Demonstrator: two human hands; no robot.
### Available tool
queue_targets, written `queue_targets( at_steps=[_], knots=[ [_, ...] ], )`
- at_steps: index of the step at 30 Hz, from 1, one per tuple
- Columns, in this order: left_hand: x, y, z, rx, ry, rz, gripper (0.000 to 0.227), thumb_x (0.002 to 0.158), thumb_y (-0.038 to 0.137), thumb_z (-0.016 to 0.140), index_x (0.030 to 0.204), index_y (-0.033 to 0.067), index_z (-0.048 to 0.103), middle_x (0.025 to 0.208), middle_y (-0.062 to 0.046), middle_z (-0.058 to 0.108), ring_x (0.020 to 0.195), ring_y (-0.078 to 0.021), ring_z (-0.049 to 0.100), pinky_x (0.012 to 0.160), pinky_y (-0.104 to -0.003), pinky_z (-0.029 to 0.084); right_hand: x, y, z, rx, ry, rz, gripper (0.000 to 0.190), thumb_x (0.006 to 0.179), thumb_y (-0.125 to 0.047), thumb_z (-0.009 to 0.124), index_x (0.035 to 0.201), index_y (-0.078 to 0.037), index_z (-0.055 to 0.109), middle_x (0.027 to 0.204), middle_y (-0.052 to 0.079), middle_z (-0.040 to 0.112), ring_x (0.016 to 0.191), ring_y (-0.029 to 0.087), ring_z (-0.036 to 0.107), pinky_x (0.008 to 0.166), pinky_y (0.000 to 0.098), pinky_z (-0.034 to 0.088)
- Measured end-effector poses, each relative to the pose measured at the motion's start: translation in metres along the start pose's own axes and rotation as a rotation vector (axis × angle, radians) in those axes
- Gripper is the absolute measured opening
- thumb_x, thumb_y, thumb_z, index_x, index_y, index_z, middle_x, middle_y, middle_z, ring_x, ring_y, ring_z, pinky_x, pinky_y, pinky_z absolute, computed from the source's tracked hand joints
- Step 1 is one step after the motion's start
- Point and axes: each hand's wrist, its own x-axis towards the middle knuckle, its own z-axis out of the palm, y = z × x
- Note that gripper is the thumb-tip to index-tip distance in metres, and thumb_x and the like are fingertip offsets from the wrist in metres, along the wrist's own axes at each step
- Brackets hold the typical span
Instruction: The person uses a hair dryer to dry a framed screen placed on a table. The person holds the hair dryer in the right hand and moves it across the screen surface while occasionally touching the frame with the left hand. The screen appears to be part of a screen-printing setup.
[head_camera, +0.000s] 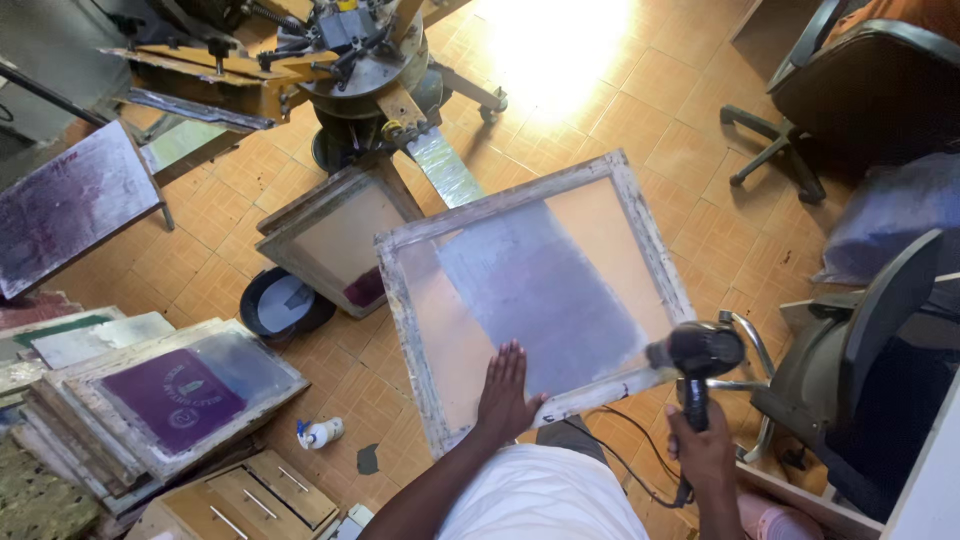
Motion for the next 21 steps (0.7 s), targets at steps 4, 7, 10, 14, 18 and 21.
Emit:
queue_targets(
  at_steps=[4,7,10,14,18,21],
  knots=[
    [0.028,0.002,0.009,-0.022,0.150,0.113,0.090,0.103,0.056,0.047,0.164,-0.0012,0.014,0.173,-0.020,0.005,0.160,-0.0351,0.001,0.129,-0.049,0.003,0.005,0.008,0.017,0.069,-0.170,-0.056,0.025,0.091,-0.019,0.073,0.092,-0.009,0.050,0.050,0.010,0.046,0.039,0.016,0.042,0.035,0.0296,0.033],
    [0.052,0.002,0.013,0.055,0.298,0.190,0.091,0.099,0.057,0.052,0.163,-0.0008,0.021,0.173,-0.020,0.014,0.160,-0.0370,0.011,0.128,-0.050,0.009,0.008,0.004,0.032,0.113,-0.250,-0.075,0.024,0.091,-0.014,0.072,0.087,-0.007,0.050,0.049,0.010,0.046,0.037,0.016,0.042,0.034,0.0311,0.037],
    [0.070,-0.001,0.008,0.055,0.251,0.151,0.087,0.102,0.055,0.046,0.164,0.0004,0.018,0.173,-0.018,0.011,0.160,-0.0340,0.007,0.129,-0.048,0.006,0.004,-0.023,0.042,0.170,-0.331,0.082,0.022,0.091,-0.009,0.076,0.101,0.000,0.058,0.057,0.012,0.045,0.045,0.020,0.045,0.041,0.0349,0.038],
    [0.083,-0.013,0.015,0.076,0.365,0.085,0.090,0.100,0.060,0.048,0.163,0.0012,0.022,0.173,-0.017,0.015,0.160,-0.0330,0.011,0.129,-0.047,0.010,0.016,-0.035,0.046,0.262,-0.425,0.015,0.023,0.091,-0.008,0.073,0.093,-0.003,0.050,0.062,0.011,0.046,0.043,0.019,0.045,0.039,0.0343,0.038],
    [0.078,-0.015,0.007,0.096,0.367,-0.081,0.092,0.102,0.065,0.039,0.164,0.0022,0.016,0.174,-0.016,0.012,0.161,-0.0301,0.008,0.129,-0.045,0.007,0.040,-0.043,0.047,0.139,-0.339,-0.125,0.023,0.092,-0.011,0.072,0.093,-0.004,0.051,0.059,0.010,0.049,0.042,0.016,0.048,0.036,0.0321,0.045],
    [0.068,-0.010,-0.001,0.047,0.277,-0.166,0.091,0.104,0.066,0.031,0.165,0.0021,0.011,0.175,-0.015,0.004,0.161,-0.0317,0.001,0.129,-0.045,0.004,0.030,-0.094,0.040,-0.146,-0.259,-0.061,0.022,0.095,-0.023,0.070,0.102,-0.007,0.057,0.055,0.011,0.054,0.048,0.020,0.050,0.055,0.0359,0.043]
  ],
)
